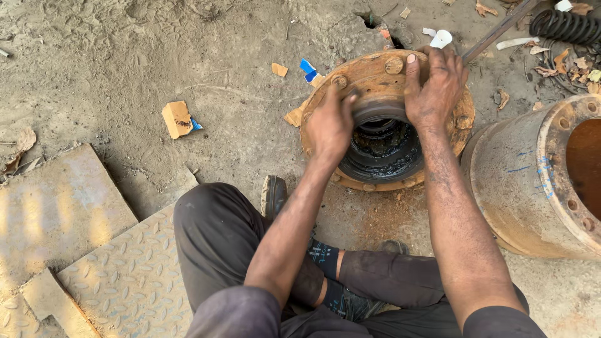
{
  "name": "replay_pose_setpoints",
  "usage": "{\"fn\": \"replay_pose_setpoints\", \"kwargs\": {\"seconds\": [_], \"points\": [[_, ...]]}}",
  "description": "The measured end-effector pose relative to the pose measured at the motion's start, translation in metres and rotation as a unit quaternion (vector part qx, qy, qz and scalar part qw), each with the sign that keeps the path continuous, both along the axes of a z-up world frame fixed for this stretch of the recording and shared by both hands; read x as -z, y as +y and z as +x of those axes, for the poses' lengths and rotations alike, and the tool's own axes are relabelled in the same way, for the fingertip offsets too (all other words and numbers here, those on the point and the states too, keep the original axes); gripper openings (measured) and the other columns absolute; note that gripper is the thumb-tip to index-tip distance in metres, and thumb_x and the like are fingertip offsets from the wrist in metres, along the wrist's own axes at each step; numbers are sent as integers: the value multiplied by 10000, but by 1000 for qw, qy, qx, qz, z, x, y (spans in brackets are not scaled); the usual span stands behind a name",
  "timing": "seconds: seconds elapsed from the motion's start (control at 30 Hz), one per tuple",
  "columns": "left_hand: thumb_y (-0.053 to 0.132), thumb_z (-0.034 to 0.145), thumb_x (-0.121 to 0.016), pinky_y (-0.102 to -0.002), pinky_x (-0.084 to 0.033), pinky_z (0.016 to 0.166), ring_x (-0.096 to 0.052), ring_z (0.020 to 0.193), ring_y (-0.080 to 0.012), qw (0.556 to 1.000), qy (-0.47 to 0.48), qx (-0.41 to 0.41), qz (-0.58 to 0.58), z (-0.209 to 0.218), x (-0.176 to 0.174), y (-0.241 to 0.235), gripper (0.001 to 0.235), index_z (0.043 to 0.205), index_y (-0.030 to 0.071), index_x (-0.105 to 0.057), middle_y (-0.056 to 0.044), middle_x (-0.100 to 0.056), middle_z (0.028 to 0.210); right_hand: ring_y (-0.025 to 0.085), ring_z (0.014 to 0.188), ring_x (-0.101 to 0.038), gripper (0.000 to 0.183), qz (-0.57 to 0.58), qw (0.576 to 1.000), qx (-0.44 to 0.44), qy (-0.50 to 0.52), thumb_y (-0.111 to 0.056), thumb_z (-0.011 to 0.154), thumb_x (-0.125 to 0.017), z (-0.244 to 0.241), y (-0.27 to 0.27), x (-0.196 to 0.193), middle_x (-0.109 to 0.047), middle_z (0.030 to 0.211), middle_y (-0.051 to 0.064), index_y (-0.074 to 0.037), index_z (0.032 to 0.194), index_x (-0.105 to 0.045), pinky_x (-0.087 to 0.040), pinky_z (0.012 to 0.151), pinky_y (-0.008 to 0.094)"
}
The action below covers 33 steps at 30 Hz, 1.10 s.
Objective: The person sits on the ground and scrubs the inside and outside surfaces of a large, rusty metal flange using a cloth and a wire brush. They repeatedly wipe the interior and scrape the exterior rim to remove rust and grime.
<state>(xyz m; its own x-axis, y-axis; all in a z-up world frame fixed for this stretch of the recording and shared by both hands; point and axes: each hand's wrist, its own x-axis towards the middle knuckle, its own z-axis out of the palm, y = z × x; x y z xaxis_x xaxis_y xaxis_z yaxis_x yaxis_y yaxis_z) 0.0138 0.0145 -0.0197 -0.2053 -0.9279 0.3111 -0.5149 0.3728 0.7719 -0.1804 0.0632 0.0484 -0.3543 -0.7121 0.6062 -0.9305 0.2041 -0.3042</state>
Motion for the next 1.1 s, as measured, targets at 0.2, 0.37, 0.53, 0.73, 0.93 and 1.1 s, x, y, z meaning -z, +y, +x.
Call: {"fn": "replay_pose_setpoints", "kwargs": {"seconds": [0.2, 0.37, 0.53, 0.73, 0.93, 1.1], "points": [[357, 1086, -462, -341, -432, 314, -581, 438, -168, 985, -51, -2, 166, 20, 8, 4, 236, 1150, 134, -502, -76, -692, 655, 437, 1277, -543, 338, -25, 999, -17, 31, -322, 1139, -663, -3, 2, 4, -638, 1296, 279, -4, 1244, -705, -319, 1117, 654], [321, 1061, -518, -297, -406, 296, -520, 402, -131, 984, -2, -72, 160, 48, 51, 32, 206, 1178, 155, -550, -35, -669, 668, 374, 1201, -570, 326, -22, 999, -10, 43, -318, 1148, -682, 2, 1, 1, -654, 1221, 217, 2, 1202, -709, -353, 1105, 600], [303, 1075, -525, -297, -360, 290, -490, 400, -124, 989, -8, -30, 143, 21, 32, 12, 224, 1210, 124, -520, -26, -634, 620, 361, 1196, -553, 290, -38, 998, -30, 44, -284, 1151, -668, 12, 8, -8, -645, 1182, 189, -2, 1213, -702, -363, 1085, 566], [276, 1052, -546, -283, -358, 250, -465, 376, -111, 995, -12, 12, 99, 10, 25, -8, 207, 1159, 106, -499, -42, -622, 626, 346, 1230, -552, 275, -29, 997, -18, 69, -257, 1140, -646, 5, 5, -4, -647, 1196, 181, -7, 1236, -709, -320, 1135, 597], [261, 1097, -530, -278, -343, 297, -443, 399, -98, 991, 68, -64, 94, 30, 77, 16, 139, 1108, 124, -514, -43, -620, 634, 361, 1218, -555, 307, -47, 996, -42, 64, -250, 1132, -632, 2, 7, 1, -636, 1216, 195, 21, 1266, -686, -376, 1083, 579], [272, 1066, -555, -306, -347, 279, -454, 398, -119, 996, 41, -38, 76, 9, 47, 2, 169, 1093, 111, -511, -34, -634, 641, 352, 1204, -558, 294, -27, 997, -16, 65, -277, 1136, -657, -2, 1, 6, -641, 1210, 189, -3, 1228, -705, -363, 1084, 579]]}}
